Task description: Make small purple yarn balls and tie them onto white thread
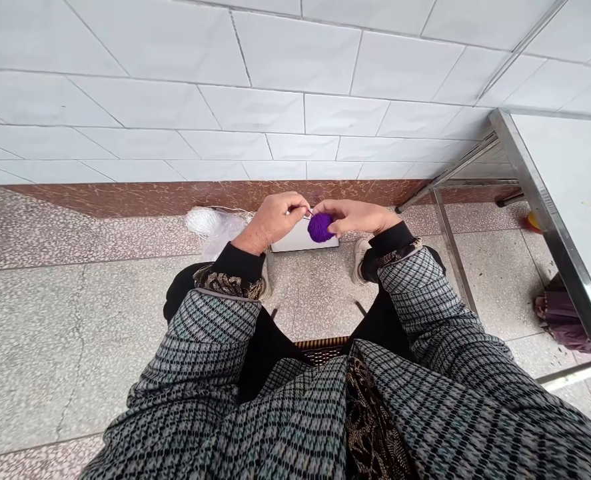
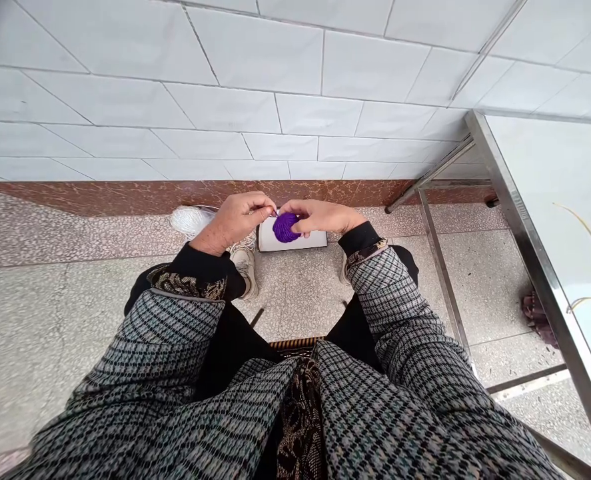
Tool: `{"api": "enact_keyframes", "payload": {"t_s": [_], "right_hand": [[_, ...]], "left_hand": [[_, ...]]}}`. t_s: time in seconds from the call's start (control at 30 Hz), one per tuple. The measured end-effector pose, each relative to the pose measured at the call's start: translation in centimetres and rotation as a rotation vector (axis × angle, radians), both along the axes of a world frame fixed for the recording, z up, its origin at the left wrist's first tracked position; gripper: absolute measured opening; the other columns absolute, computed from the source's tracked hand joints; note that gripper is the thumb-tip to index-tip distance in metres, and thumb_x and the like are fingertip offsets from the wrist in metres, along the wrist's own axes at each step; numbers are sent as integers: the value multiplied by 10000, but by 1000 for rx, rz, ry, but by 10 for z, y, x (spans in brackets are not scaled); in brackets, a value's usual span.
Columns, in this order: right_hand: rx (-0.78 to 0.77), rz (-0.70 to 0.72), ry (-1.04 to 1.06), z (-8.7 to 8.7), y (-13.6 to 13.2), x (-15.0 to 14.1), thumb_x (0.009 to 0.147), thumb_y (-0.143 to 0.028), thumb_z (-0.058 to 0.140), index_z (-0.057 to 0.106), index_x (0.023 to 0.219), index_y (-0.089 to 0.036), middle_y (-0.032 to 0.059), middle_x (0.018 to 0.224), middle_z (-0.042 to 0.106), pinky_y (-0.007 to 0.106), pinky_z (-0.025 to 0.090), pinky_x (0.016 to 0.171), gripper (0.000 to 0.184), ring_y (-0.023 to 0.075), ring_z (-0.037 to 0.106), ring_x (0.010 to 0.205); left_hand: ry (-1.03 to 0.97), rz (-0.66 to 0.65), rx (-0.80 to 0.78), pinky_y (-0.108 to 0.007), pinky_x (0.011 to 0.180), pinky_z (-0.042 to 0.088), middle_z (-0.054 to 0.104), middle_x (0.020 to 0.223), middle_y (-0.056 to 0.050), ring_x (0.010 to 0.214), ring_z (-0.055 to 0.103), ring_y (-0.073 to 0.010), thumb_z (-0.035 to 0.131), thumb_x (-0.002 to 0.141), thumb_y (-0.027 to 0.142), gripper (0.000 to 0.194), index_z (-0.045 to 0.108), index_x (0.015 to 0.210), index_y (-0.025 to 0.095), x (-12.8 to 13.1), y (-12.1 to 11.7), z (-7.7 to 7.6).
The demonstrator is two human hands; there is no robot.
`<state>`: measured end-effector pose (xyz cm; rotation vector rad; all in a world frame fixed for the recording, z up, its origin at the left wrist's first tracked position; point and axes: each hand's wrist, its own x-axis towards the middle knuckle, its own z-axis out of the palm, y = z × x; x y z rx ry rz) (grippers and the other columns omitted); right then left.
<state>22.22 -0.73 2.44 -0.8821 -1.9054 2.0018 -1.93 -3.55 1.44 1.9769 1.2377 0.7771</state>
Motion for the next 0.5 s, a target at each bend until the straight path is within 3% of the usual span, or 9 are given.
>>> {"api": "enact_keyframes", "payload": {"t_s": [0.07, 0.13, 0.2, 0.27, 0.37, 0.5], "right_hand": [[-47, -83, 206, 5, -1, 2, 734, -349, 890, 630, 1177, -209, 25, 1053, 701, 256, 579, 682, 533, 136, 649, 806], [-44, -316, 316, 6, 0, 2, 748, -472, 910, 601, 1236, -220, 47, 1102, 681, 265, 594, 705, 630, 150, 675, 854], [-12, -547, 320, 3, 4, 1, 796, -531, 889, 582, 1261, -233, 56, 1104, 663, 277, 604, 726, 632, 164, 691, 887], [20, -681, 262, -3, 9, -1, 855, -500, 851, 578, 1244, -242, 51, 1077, 661, 288, 610, 736, 541, 167, 688, 883], [59, -629, 36, -14, 12, -4, 844, -312, 835, 593, 1139, -239, 22, 977, 663, 288, 581, 679, 389, 152, 627, 778], [77, -193, -170, -12, 6, -3, 724, -134, 840, 660, 1062, -206, 17, 944, 672, 277, 546, 638, 389, 149, 591, 757]], "left_hand": [[1, 22, -28, -333, 862, 546, 765, 881, -48, 879, 694, -204, 588, 928, 220, 186, 749, 846, 178, 1, 1, -3], [0, 9, -64, -317, 820, 530, 753, 845, -37, 834, 679, -191, 580, 935, 223, 194, 748, 850, 176, 5, 0, -5], [1, -59, -94, -303, 781, 514, 747, 820, -29, 778, 658, -173, 579, 945, 236, 202, 749, 850, 181, 10, -2, -6], [6, -156, -107, -296, 764, 509, 750, 810, -27, 742, 646, -161, 587, 949, 251, 205, 754, 848, 189, 12, -5, -5], [1, -213, -76, -307, 800, 530, 766, 838, -43, 778, 676, -168, 601, 944, 260, 201, 762, 842, 194, 11, -8, 0], [-17, -88, -9, -339, 873, 551, 778, 909, -72, 885, 710, -199, 587, 939, 238, 201, 766, 866, 182, 3, -5, 3]]}}
